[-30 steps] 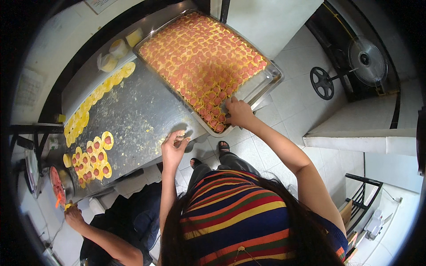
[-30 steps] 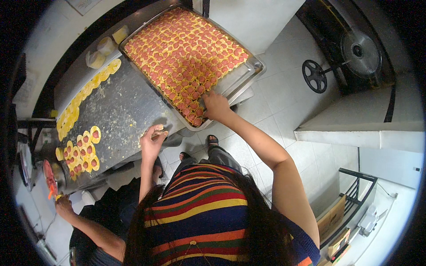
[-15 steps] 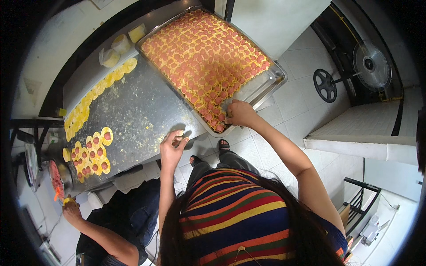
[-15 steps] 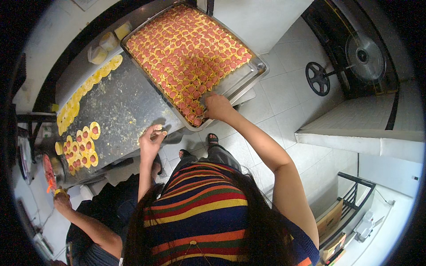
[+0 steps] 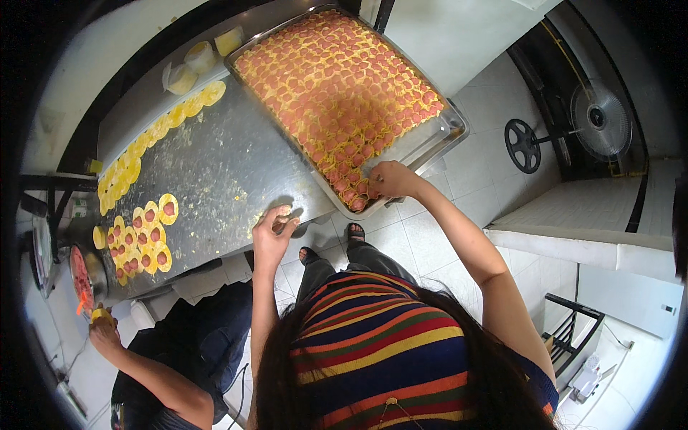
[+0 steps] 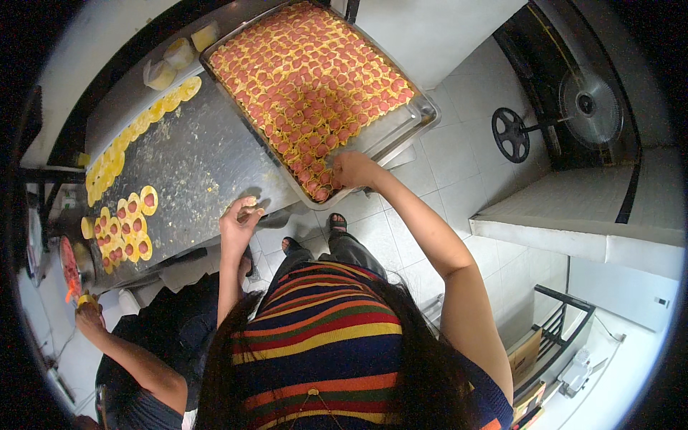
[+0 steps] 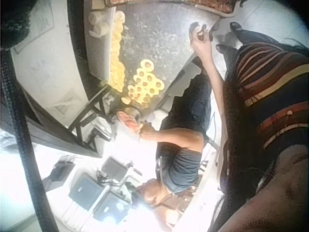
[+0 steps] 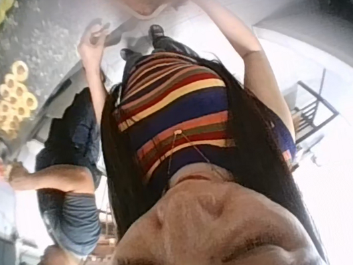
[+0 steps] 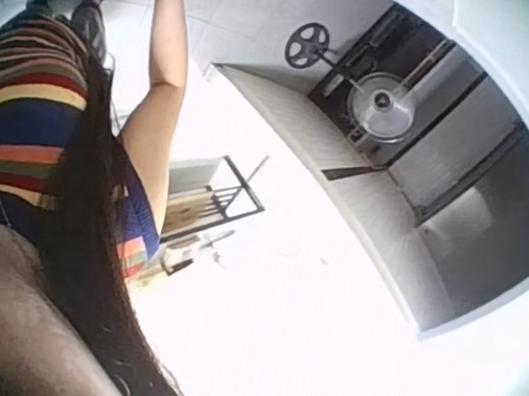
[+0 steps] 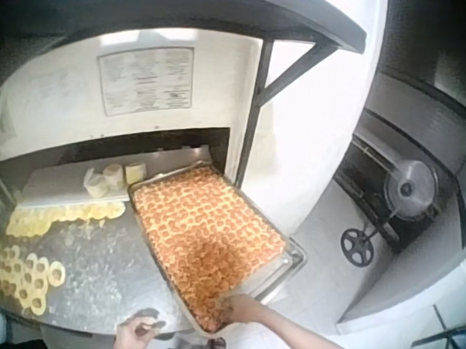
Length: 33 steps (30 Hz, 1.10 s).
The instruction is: The person places small round yellow dough pieces with red filling onto a large metal tray. They pick up each piece from the table and arrange them in neat rows on the tray alongside another person who is also placing pieces.
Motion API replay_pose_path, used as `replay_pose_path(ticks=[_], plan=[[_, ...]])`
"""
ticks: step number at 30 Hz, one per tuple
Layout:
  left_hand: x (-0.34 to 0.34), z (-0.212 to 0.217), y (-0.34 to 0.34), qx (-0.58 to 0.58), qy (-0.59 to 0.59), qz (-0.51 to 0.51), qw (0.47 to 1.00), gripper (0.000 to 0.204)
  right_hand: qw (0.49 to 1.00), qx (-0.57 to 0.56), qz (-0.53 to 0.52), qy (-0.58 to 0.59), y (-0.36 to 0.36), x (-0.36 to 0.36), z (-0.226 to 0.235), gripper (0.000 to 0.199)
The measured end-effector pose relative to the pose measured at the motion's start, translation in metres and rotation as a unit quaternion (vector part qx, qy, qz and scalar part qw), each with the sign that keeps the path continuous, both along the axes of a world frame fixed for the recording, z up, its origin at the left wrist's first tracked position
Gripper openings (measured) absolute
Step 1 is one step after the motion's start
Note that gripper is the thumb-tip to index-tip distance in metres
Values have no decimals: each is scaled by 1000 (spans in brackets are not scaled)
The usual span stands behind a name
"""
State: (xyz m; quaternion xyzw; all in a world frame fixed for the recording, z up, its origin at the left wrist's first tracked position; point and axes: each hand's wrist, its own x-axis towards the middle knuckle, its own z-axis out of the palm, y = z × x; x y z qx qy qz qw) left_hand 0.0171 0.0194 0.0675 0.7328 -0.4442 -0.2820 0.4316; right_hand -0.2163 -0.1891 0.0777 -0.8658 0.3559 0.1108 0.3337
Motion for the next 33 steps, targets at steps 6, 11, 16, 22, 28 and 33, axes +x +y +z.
replay_pose_path(ticks=[6,11,16,22,28,33], plan=[[3,6,4,21,-7,1,1000,29,999,-12,50,-10,-7,-2,-16,20],[4,4,9,23,-12,8,1000,27,993,114,17,-13,-14,-2,3,20],[3,2,11,25,-7,5,1000,27,980,192,28,-42,-19,-9,-14,23],[-4,5,11,41,-10,15,999,27,959,280,8,-35,-26,-10,-20,31],[-8,-5,15,70,-21,32,997,29,978,201,47,-17,-31,-9,-9,27],[-19,-2,12,70,-22,45,996,29,953,287,-4,-100,-27,-8,-34,22]])
